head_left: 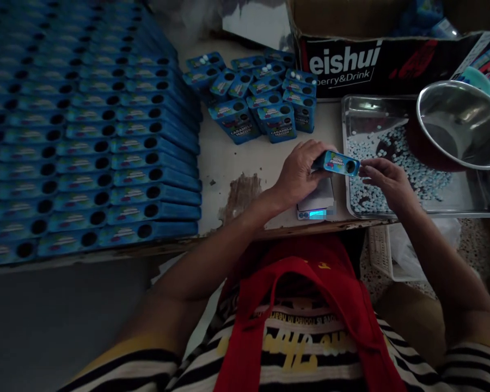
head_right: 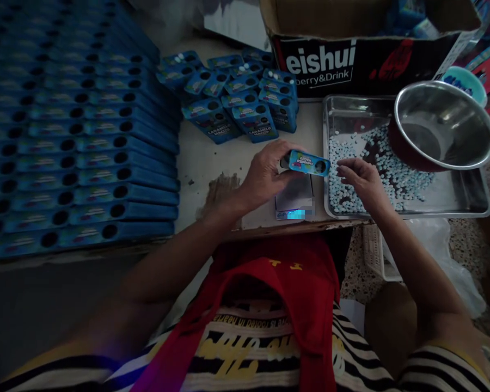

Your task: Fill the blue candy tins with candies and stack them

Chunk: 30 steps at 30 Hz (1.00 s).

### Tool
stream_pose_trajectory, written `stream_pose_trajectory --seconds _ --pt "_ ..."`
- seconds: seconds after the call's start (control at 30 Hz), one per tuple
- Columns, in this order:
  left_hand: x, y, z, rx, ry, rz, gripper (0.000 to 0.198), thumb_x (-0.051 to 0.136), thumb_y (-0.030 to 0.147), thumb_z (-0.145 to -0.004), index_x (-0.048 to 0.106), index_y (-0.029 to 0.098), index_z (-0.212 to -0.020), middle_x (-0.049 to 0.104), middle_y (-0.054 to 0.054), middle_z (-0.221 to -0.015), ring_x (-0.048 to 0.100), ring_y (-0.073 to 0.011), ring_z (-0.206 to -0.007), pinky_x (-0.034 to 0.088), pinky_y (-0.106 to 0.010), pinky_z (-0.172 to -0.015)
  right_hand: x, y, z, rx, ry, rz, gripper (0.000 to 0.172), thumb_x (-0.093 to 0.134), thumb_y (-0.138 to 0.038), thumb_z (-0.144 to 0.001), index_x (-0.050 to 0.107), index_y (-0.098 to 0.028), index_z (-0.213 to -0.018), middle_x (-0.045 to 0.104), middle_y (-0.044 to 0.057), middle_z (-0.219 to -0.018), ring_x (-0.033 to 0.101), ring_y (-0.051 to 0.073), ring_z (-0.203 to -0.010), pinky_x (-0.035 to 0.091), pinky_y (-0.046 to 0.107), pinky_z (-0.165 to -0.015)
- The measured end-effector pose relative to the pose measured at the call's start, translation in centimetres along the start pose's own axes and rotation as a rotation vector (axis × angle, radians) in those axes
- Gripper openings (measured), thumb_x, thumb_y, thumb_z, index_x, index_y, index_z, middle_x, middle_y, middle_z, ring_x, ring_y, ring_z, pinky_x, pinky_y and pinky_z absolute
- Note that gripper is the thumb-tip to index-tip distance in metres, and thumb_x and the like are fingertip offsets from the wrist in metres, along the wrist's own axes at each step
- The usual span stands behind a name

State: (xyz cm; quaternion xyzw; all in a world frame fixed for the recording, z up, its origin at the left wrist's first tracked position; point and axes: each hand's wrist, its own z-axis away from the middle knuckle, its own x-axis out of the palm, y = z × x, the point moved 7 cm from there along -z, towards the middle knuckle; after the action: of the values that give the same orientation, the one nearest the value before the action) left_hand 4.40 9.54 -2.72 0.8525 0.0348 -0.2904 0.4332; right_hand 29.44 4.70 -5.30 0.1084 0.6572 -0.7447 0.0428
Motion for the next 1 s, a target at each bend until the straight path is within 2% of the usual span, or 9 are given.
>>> stream_pose_trajectory --seconds 0.2,0.33,0.4,0.47,0.57,0.7,0.77,0.9,1.0 --pt "0.4 -0.5 -0.1 -0.028 0.019 0.014 0.029 0.082 0.027 -0.100 0.074 0.027 -0.128 0.079 -0.005 -0.121 0.073 -0.0254 -0.110 0.059 -0.038 -0.100 -1.8 -0.2 0.4 0.031 0.098 -0.140 0.028 0.090 -0.048 -0.091 0.084 -0.024 -0.104 0.080 0.004 -0.098 0.076 0.017 -0.092 0.066 0.031 -0.086" --pt "1.8 1.8 -1.8 0.151 -0.018 -0.209 0.028 0.063 0.016 -0.106 0.077 0.031 -0.126 0.078 -0.005 -0.129 0.069 -0.0286 -0.124 0.051 -0.050 -0.120 1.4 1.5 0.1 0.249 0.007 -0.470 0.049 0.081 -0.071 -0.094 0.078 -0.023 -0.105 0.082 0.008 -0.101 0.079 0.022 -0.095 0.071 0.037 -0.086" --pt "2.6 3.2 -2.9 0.226 -0.013 -0.244 0.035 0.057 0.013 -0.107 0.077 0.032 -0.128 0.077 -0.005 -0.134 0.067 -0.0290 -0.130 0.045 -0.055 -0.127 2.3 1.7 -0.2 0.249 0.003 -0.509 0.051 0.073 -0.075 -0.097 0.074 -0.025 -0.103 0.081 0.008 -0.102 0.079 0.024 -0.096 0.072 0.042 -0.086" --pt "3.0 3.9 -3.6 0.236 0.002 -0.187 0.033 0.059 0.014 -0.107 0.077 0.032 -0.129 0.077 -0.006 -0.134 0.067 -0.0292 -0.130 0.049 -0.052 -0.124 1.3 1.2 -0.2 0.117 0.065 -0.347 0.047 0.063 -0.072 -0.104 0.073 -0.026 -0.108 0.080 0.009 -0.109 0.078 0.027 -0.102 0.071 0.046 -0.090" --pt "3.2 3.0 -3.6 0.102 0.029 0.062 0.024 0.076 0.027 -0.103 0.076 0.030 -0.127 0.078 -0.006 -0.127 0.072 -0.0285 -0.121 0.058 -0.042 -0.107 -1.1 -0.4 1.0 -0.156 0.100 0.349 0.042 0.064 -0.059 -0.108 0.073 -0.027 -0.133 0.075 0.013 -0.135 0.070 0.035 -0.129 0.063 0.057 -0.110" --pt "3.5 -0.9 -1.2 -0.245 0.089 0.525 0.050 0.101 0.045 -0.081 0.075 0.026 -0.120 0.079 -0.002 -0.109 0.076 -0.0228 -0.099 0.062 -0.033 -0.091 -1.6 1.8 2.0 -0.194 -0.193 1.182 0.092 0.087 -0.062 -0.093 0.052 -0.026 -0.171 0.047 0.023 -0.177 0.042 0.052 -0.161 0.042 0.073 -0.126" --pt "3.8 -2.3 0.1 -0.388 0.114 0.646 0.057 0.106 0.048 -0.072 0.074 0.024 -0.113 0.078 0.000 -0.102 0.075 -0.0203 -0.093 0.063 -0.031 -0.087 -1.1 3.0 1.7 -0.214 -0.296 1.339 0.096 0.083 -0.064 -0.097 0.044 -0.026 -0.176 0.039 0.025 -0.182 0.038 0.053 -0.163 0.041 0.073 -0.125" --pt "3.7 -2.5 0.3 -0.447 0.129 0.653 0.061 0.108 0.045 -0.066 0.072 0.023 -0.109 0.078 0.000 -0.101 0.075 -0.0203 -0.093 0.065 -0.033 -0.088 0.7 3.7 0.1 -0.335 -0.384 1.416 0.053 0.066 -0.046 -0.109 0.065 -0.017 -0.153 0.065 0.026 -0.154 0.060 0.044 -0.139 0.051 0.052 -0.108" --pt "3.9 -1.5 -1.0 -0.401 0.113 0.646 0.060 0.107 0.045 -0.070 0.071 0.024 -0.113 0.079 -0.001 -0.104 0.077 -0.0214 -0.096 0.066 -0.035 -0.089 0.1 4.1 -1.2 -0.201 -0.336 1.227 0.027 0.064 -0.035 -0.105 0.072 -0.017 -0.123 0.077 0.019 -0.122 0.070 0.034 -0.106 0.049 0.039 -0.084"
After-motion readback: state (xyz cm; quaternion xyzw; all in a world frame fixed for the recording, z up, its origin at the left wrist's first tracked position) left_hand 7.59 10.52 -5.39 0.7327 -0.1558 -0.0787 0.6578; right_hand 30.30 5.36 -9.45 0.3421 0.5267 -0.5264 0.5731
